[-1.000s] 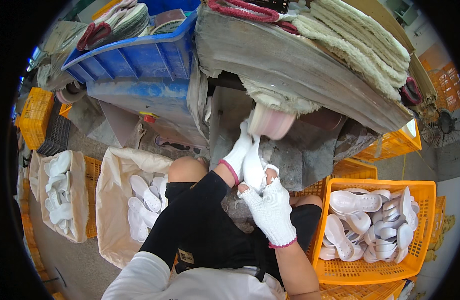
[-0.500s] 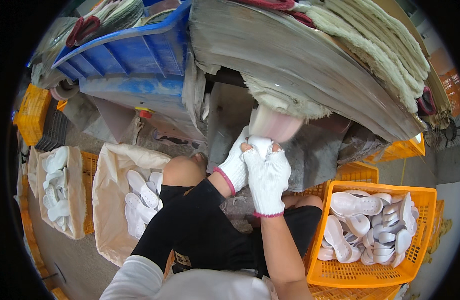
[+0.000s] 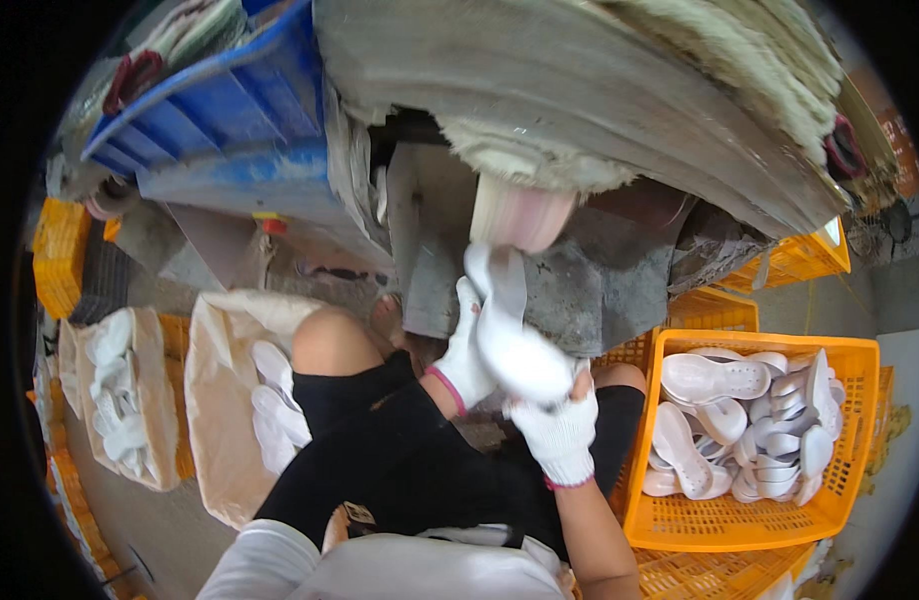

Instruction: The person sits at a grinding machine and repeatedly presses white shoe insoles against a rotating abrasive wheel to smooth their surfaces. They pick insoles from a nearby yellow crate, grind them one at a time, and place the finished pieces into a bag on the floor.

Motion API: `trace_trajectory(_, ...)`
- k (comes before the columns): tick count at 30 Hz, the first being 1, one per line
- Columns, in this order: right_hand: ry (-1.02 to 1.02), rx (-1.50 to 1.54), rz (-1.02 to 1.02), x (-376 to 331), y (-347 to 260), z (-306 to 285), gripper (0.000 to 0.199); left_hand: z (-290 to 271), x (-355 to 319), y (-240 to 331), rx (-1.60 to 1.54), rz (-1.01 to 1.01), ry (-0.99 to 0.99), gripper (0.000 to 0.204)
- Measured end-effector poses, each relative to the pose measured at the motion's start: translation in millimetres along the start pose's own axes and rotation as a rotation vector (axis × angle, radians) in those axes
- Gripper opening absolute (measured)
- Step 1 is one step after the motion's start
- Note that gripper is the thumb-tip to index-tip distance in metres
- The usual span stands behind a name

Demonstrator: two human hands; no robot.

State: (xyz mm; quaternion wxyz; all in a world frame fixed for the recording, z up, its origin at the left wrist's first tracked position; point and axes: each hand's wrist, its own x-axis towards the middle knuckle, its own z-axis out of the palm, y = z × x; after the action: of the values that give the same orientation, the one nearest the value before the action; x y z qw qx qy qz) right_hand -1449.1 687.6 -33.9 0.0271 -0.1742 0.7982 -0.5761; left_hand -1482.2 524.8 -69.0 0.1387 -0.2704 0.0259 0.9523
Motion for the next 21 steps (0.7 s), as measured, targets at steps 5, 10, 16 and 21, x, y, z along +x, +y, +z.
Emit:
trace_trajectory(5, -0.143, 0.836, 0.898, -34, -20, -39, 0.064, 9, -8, -5, 0.087, -0.038, 0.214, 0.097)
trace_trajectory(10, -0.318, -0.48, -0.183, 9, -59, -14, 0.076, 42, 7, 19, 0.138, 0.1, 0.204, 0.089)
trace_trajectory(16, -0.197, -0.633, -0.251, -23, -72, -7, 0.069, 41, 0, 3, 0.038, -0.095, 0.077, 0.094)
trace_trajectory(21, -0.259, -0.369, 0.085, -92, -42, -50, 0.071, 15, -36, -32, 0.069, 0.051, -0.116, 0.066)
